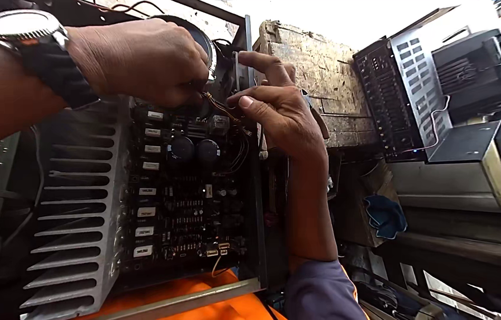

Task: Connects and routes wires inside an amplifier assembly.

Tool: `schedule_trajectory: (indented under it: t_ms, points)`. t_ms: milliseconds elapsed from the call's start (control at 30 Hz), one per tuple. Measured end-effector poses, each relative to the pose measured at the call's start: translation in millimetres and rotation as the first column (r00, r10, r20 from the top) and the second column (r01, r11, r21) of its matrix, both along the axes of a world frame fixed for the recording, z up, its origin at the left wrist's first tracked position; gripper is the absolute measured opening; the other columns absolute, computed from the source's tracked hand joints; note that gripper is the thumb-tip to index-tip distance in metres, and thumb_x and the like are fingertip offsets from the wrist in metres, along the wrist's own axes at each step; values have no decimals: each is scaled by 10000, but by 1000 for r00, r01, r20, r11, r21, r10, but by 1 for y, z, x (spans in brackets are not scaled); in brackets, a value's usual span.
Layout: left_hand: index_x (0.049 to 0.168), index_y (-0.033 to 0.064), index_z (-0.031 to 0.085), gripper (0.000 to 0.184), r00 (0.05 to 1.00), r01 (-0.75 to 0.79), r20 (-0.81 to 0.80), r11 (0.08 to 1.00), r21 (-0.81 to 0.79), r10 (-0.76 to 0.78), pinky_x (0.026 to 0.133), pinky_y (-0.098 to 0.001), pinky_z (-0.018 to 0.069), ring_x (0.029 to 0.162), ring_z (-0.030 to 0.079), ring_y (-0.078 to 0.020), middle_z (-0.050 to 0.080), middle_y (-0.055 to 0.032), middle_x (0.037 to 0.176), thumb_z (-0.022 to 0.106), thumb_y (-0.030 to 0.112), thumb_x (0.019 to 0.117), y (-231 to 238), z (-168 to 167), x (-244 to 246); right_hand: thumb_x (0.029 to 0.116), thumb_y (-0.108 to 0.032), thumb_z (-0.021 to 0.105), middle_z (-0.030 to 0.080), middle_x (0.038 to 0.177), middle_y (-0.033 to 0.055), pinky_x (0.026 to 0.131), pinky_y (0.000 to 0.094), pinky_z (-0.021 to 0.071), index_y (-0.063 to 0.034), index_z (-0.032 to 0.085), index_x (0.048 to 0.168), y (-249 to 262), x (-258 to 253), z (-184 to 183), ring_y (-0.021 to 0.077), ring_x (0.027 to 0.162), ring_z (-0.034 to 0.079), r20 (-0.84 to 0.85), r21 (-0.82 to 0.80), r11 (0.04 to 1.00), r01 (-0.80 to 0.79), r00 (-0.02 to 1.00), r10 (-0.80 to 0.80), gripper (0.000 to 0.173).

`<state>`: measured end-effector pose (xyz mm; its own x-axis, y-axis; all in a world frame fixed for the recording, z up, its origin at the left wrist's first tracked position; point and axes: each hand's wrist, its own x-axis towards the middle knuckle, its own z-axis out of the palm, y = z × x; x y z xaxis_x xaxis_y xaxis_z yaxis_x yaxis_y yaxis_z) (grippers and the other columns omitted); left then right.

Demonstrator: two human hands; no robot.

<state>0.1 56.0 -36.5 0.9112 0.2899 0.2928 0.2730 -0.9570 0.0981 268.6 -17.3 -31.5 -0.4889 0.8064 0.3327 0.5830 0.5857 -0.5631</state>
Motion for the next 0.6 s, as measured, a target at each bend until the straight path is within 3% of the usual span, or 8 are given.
schedule_trajectory:
  t_ms: [67, 167, 267, 333, 467, 600]
  points:
    - [811, 132, 694, 264, 1000, 6, 4, 999, -52, -6, 595, -407, 491, 708, 616, -164, 606, -5, 776, 583, 329, 946, 3, 3, -4, 1024, -266, 559, 539, 1497, 119, 1189, 492, 328, -162, 821, 1025, -5, 13, 1, 296, 1434, 414, -135, 77, 997, 3, 991, 8, 282]
    - [941, 153, 713, 258, 1000, -7, 12, 996, -87, 8, 555, -352, 469, 640, 593, -102, 614, 36, 735, 554, 355, 957, 4, 7, -11, 1041, -129, 541, 553, 1445, 189, 1104, 400, 496, 13, 747, 1058, -32, 32, -2, 292, 1350, 535, -370, 105, 990, 95, 928, -50, 251]
    - [911, 125, 728, 185, 999, -4, 45, 994, -114, 9, 607, -373, 493, 695, 619, -136, 621, 6, 745, 559, 196, 934, 5, 6, -14, 1038, -73, 510, 600, 1375, 188, 1060, 409, 524, 38, 713, 1011, -46, 50, -19, 303, 1280, 587, -545, 96, 975, 200, 830, -117, 233]
    - [848, 125, 700, 186, 999, -14, 36, 995, -98, 18, 614, -383, 483, 706, 620, -145, 615, -1, 743, 548, 187, 935, 3, 4, -13, 1038, -84, 505, 664, 1271, 169, 1019, 427, 552, 13, 717, 988, -48, 57, -38, 299, 1210, 638, -626, 70, 955, 290, 758, -184, 239]
    - [867, 154, 702, 190, 994, -58, -101, 996, -64, 52, 633, -410, 485, 764, 629, -159, 639, -1, 826, 554, 222, 965, -3, 13, -11, 1054, -92, 456, 739, 962, 92, 768, 329, 597, -11, 692, 978, -46, 43, -74, 176, 843, 706, -760, -109, 902, 417, 550, -346, 261]
    - [878, 161, 707, 139, 984, -90, -162, 991, -95, 74, 641, -438, 493, 801, 639, -188, 652, -12, 879, 584, 178, 938, -5, 15, -9, 1084, -132, 440, 688, 809, 10, 486, 184, 501, -46, 672, 966, -35, 12, -96, 52, 540, 576, -808, -312, 860, 404, 363, -464, 275]
